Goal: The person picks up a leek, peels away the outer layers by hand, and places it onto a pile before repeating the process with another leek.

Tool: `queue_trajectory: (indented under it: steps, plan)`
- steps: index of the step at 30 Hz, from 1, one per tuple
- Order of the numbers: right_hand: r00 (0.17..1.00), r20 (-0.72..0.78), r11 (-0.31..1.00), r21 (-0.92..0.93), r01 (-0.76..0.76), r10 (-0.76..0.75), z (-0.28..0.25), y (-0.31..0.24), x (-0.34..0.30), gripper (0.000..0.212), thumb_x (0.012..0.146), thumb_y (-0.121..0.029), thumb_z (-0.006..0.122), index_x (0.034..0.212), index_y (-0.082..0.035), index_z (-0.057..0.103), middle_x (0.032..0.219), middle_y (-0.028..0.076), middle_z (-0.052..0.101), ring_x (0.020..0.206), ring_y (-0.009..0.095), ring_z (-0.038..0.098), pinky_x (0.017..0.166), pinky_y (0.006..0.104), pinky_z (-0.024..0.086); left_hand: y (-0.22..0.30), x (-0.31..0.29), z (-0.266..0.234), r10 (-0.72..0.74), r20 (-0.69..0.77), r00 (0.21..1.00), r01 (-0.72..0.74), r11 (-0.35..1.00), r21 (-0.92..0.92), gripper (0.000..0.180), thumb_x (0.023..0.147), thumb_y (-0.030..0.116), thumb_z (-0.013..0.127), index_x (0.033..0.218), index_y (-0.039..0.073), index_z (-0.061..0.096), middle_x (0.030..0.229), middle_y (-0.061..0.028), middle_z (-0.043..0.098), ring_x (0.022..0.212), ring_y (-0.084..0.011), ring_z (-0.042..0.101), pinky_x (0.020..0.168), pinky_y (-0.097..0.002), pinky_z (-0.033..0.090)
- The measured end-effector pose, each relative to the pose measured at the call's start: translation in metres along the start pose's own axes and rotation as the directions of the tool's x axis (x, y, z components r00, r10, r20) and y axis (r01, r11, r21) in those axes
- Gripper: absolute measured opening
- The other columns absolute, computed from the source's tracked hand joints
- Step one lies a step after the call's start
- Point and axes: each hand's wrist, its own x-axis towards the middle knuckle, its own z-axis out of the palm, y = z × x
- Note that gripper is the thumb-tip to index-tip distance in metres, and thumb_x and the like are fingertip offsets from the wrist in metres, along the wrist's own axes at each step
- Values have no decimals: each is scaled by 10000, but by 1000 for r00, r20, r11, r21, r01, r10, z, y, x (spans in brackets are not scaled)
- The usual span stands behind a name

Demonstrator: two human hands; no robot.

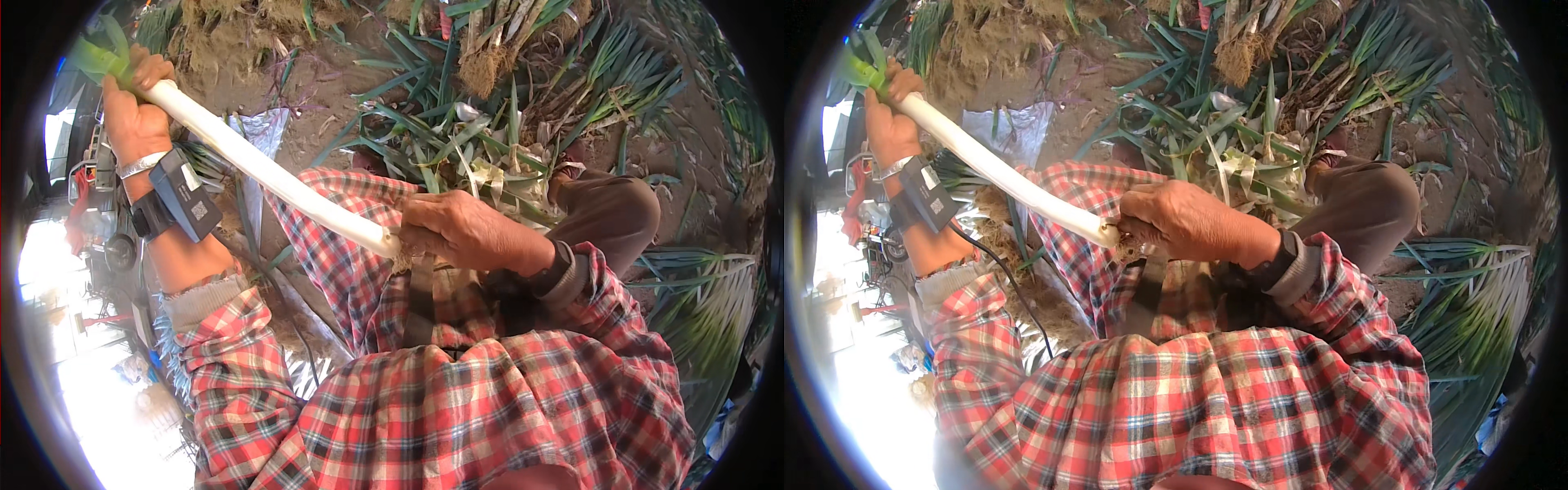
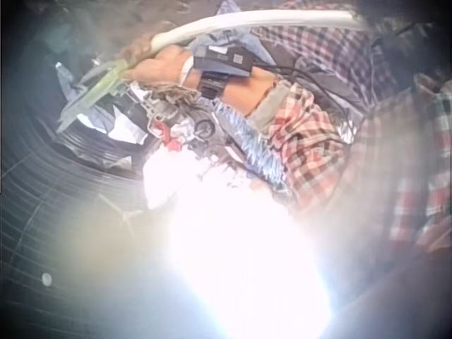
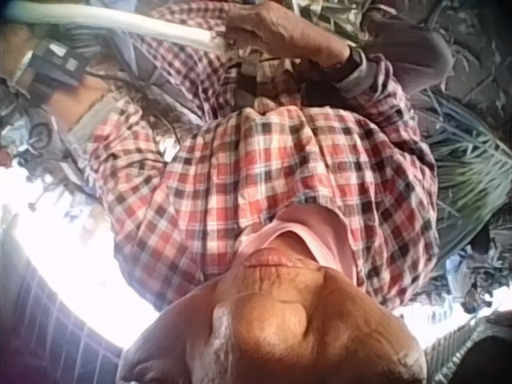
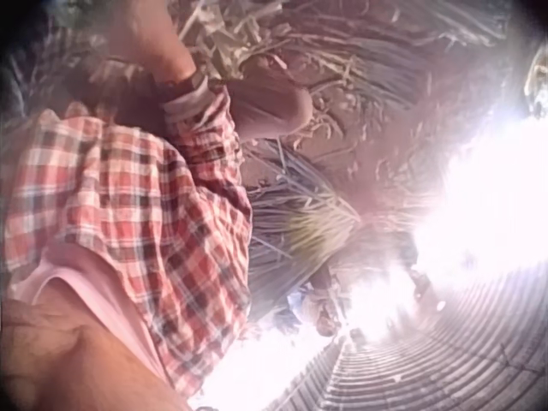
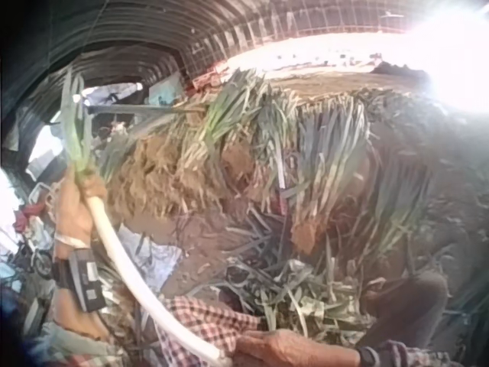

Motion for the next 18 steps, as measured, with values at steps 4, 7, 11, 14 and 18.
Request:
queue_trajectory:
  steps: [4,7,11,14,18]
  plan:
    - [992,-11,960,-251,-127,129,-5,5,-23,153,891,-175,596,883,-31,542,775,133,565,741,327,593,647,415,463,5,2,-8,19,-117,993,-12,998,61,400,1024,321,290,931,-21,476,759,-73,448,574,-147,399,514,-290,385]
    - [924,110,772,-591,-236,366,-13,47,-76,132,886,-180,564,882,-51,533,811,117,570,745,306,602,659,415,472,31,5,-34,87,-111,990,-73,990,122,437,1021,342,302,961,-52,480,770,-88,453,597,-166,415,531,-296,399]
    - [903,-33,668,-661,-341,429,-20,46,-78,197,863,-171,605,979,-26,540,904,121,583,810,323,599,716,438,472,23,-4,-21,130,-284,950,-88,983,159,394,984,322,401,932,-59,490,757,-92,451,612,-182,429,558,-309,423]
    - [941,-291,937,-246,-248,172,-29,9,-25,515,829,-203,700,1248,8,487,1109,195,575,1015,364,566,853,437,459,-10,-13,10,231,-375,898,-138,956,258,287,976,305,440,924,31,508,829,-124,548,675,-203,487,592,-335,445]
    - [971,-161,948,-238,-214,178,-17,-13,-5,528,853,-251,698,1254,3,468,1100,199,586,948,387,599,782,429,479,-11,-18,34,226,-481,847,-113,961,253,405,1008,424,359,1007,53,523,894,-158,621,767,-263,585,713,-402,486]
